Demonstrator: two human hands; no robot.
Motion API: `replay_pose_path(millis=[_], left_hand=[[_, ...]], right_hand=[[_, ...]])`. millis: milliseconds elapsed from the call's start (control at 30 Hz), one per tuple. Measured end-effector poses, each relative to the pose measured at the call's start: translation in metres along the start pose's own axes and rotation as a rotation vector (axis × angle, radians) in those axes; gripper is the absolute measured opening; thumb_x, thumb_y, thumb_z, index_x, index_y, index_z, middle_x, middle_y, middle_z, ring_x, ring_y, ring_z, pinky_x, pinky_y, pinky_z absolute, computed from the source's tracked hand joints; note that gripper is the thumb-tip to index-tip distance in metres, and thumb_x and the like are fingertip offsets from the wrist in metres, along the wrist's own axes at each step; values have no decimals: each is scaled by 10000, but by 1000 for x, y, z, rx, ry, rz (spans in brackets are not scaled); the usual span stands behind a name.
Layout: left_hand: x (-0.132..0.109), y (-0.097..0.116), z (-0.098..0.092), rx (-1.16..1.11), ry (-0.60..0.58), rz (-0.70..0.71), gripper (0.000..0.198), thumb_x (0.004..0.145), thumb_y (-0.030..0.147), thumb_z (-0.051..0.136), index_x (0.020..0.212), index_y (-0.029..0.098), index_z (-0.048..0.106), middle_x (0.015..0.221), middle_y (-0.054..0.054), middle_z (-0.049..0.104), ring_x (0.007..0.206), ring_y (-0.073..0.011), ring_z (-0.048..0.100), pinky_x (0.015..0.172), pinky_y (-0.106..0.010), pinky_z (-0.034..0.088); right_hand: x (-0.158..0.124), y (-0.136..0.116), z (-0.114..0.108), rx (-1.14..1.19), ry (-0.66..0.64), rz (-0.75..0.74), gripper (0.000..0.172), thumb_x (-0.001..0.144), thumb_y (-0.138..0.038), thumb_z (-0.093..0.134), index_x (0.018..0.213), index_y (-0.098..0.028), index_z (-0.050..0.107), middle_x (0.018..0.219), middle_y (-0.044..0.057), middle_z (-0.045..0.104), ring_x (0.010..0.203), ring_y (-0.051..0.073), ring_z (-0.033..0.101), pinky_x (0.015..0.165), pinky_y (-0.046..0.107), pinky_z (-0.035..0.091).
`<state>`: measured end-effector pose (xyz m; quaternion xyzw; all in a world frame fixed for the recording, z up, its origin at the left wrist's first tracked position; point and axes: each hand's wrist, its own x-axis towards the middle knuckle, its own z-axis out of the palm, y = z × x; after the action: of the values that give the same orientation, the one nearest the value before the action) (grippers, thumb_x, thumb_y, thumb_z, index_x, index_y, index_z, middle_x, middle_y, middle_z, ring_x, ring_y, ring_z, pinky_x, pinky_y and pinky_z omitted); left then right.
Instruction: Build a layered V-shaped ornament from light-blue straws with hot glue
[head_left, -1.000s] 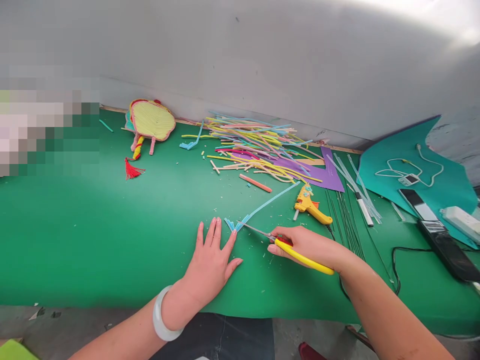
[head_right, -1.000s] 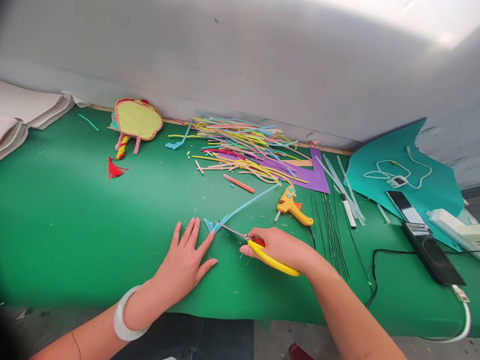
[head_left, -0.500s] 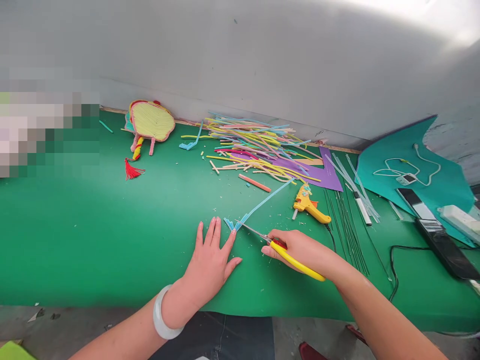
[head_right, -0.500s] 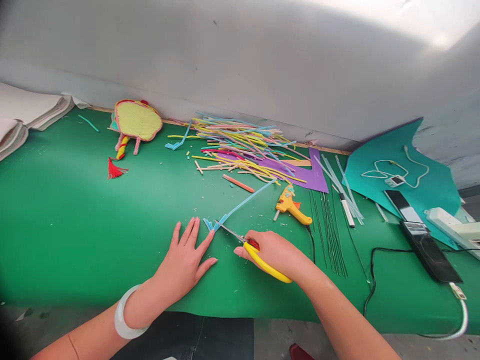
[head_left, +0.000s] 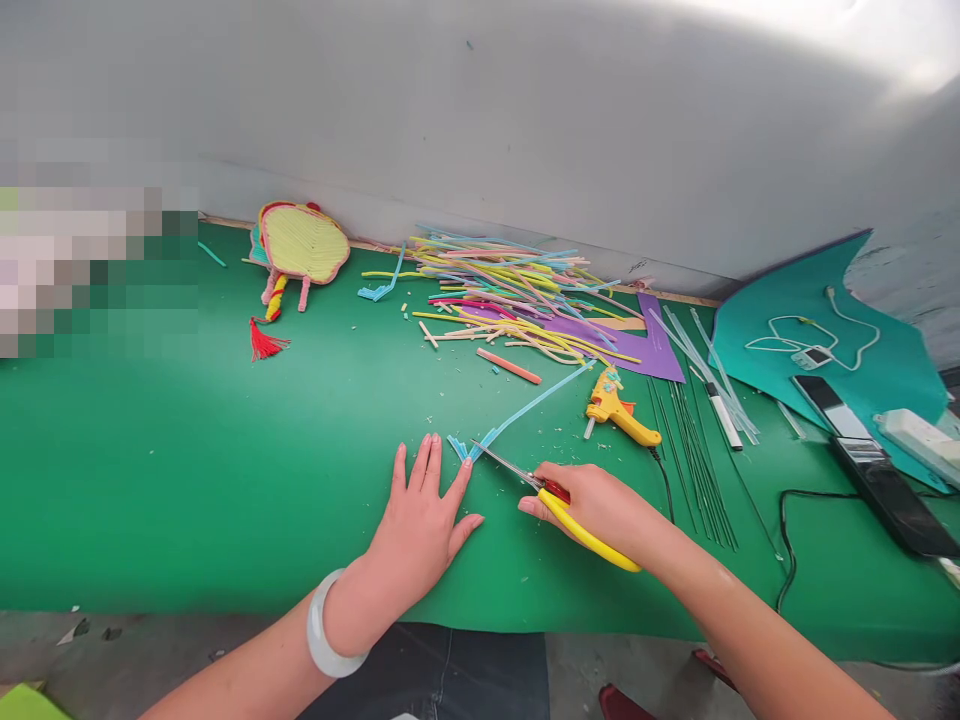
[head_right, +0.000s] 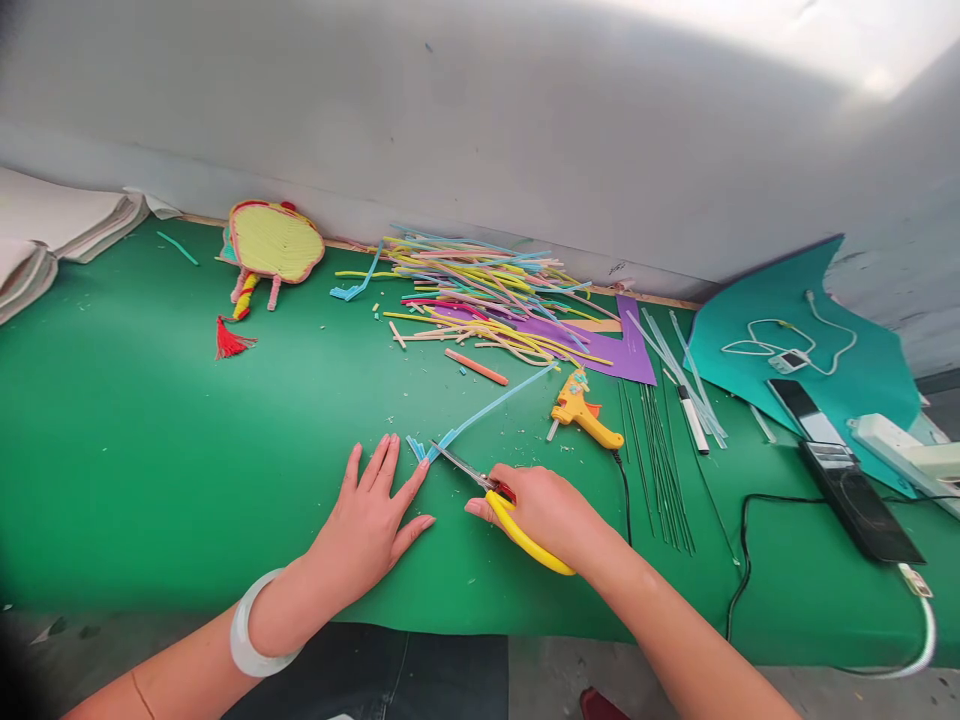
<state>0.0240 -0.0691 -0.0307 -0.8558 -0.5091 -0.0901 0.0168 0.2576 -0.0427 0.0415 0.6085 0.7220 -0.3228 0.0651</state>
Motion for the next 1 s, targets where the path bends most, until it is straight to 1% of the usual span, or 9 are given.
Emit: replay_pose_path(millis=[200,367,600,767,1000], left_hand=[[1,0,0,-6,-1,-1,576,914,546,518,1379,207,549,1477,-267,439,1406,-425,359,1106,-648,294],[0,0,2,-17,2,-12,570,913,546,523,1378,217,549,1496,-242,427,1416,-420,345,1116,-647,278],[0,0,2,-24,8,-10,567,920,552,504,1371,212,555,1490,-253,429,1421,-417,336,1114,-648,280],[0,1,2,-52,19,-22,570,898,543,550,1360,209,564,1492,-241,435,1408,-423,359,1114,-655,283],[-1,1,2,-29,18,-8,577,914,553,512,1366,197,559,1477,-274,436,1412,-424,346,1106,-658,290]], right_hand=[[1,0,3,20,8,18,452,875,-678,448,770,-245,523,666,-9,590,550,139,423,509,242,289],[3,2,7,37,26,36,440,868,-658,473,740,-239,498,645,-18,571,547,132,408,503,238,278],[5,5,11,45,32,33,426,870,-629,485,713,-233,483,603,-31,533,526,122,372,499,241,255],[5,9,14,46,43,26,421,867,-631,491,731,-234,519,602,-30,541,521,120,380,496,238,264],[4,14,17,25,57,5,416,869,-625,502,742,-233,560,604,-22,569,509,116,393,491,232,274]])
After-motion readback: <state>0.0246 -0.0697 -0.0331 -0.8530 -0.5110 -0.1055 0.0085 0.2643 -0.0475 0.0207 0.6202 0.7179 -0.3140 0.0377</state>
